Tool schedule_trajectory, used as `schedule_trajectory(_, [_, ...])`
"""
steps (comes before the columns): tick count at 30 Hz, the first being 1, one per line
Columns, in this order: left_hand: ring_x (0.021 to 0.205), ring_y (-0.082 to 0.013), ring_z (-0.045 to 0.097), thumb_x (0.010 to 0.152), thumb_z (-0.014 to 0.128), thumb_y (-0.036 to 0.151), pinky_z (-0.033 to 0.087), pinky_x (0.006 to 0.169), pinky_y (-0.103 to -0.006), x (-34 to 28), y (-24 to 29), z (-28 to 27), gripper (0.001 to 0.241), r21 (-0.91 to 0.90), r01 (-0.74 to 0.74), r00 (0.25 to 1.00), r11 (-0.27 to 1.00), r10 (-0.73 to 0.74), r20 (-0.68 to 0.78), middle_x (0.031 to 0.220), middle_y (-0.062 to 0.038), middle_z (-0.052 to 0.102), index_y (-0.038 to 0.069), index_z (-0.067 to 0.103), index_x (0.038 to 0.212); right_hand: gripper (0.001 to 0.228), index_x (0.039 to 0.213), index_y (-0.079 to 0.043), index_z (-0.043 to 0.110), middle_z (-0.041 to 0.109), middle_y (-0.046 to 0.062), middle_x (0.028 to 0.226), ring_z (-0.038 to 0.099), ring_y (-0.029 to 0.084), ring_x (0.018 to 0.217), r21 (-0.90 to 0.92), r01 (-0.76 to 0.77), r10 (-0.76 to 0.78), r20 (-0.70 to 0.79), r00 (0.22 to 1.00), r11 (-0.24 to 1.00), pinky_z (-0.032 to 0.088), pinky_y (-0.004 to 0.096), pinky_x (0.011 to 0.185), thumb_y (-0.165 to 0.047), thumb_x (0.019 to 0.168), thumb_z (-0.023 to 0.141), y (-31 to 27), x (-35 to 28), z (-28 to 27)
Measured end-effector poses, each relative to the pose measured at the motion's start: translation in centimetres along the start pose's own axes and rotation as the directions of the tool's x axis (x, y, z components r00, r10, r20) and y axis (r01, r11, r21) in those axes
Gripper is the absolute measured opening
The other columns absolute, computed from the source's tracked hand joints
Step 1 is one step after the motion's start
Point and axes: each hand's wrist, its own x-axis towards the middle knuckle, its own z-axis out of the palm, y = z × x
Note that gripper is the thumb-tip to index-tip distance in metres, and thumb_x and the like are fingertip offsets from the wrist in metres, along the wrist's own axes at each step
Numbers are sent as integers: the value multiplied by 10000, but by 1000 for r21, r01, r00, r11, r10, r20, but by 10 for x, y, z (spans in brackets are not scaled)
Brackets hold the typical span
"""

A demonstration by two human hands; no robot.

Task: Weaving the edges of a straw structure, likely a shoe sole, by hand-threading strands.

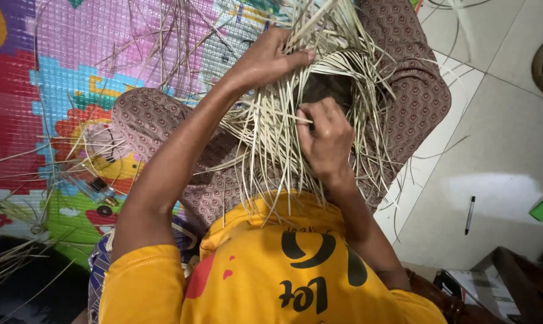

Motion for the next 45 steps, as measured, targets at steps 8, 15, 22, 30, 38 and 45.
schedule_trajectory(8, [865,-290,612,881,711,553,614,652,-359,7,-13,0,789,115,-86,996,990,84,18,1069,-216,478,-96,480,1264,52,920,-26,685,600,92,921,468,136,603,93,-60,54,62,997,994,374,221,420,12,888,698,-4,-3,-3])
schedule_trajectory(15, [1194,-437,547,861,708,502,575,922,-591,1,0,-4,834,92,-56,997,994,50,66,1349,-293,489,-64,412,1397,148,969,-29,637,542,81,912,437,144,578,143,-81,35,300,953,986,339,275,366,-143,1027,563,2,-72,14])
schedule_trajectory(22, [505,-111,557,828,810,421,536,375,-288,0,-3,-9,510,-59,-122,990,991,126,68,833,-55,661,15,649,1092,293,1172,-136,641,614,65,1060,637,194,893,404,-604,268,633,727,687,623,327,765,-108,893,725,34,-56,-82])
schedule_trajectory(30, [441,-72,382,861,615,724,314,394,-246,-12,-13,-23,603,-21,-225,974,974,226,25,578,78,435,156,556,665,264,1266,35,612,641,116,965,465,130,647,587,-105,52,107,993,803,420,242,539,96,1013,570,35,25,-109])
schedule_trajectory(38, [704,-183,626,839,768,547,501,752,-446,8,-45,-20,429,-211,-173,984,962,163,-65,797,-36,614,183,613,672,120,1018,-55,696,655,86,912,549,155,647,358,269,-337,143,931,894,481,272,528,-155,956,714,-21,41,13])
schedule_trajectory(45, [391,-63,362,703,645,814,476,478,-229,8,-47,-17,673,-321,-20,999,947,6,-47,469,104,319,236,344,538,342,1150,-75,623,661,123,1099,624,216,835,555,-56,-231,435,870,830,573,382,757,-378,992,608,-24,34,-5])
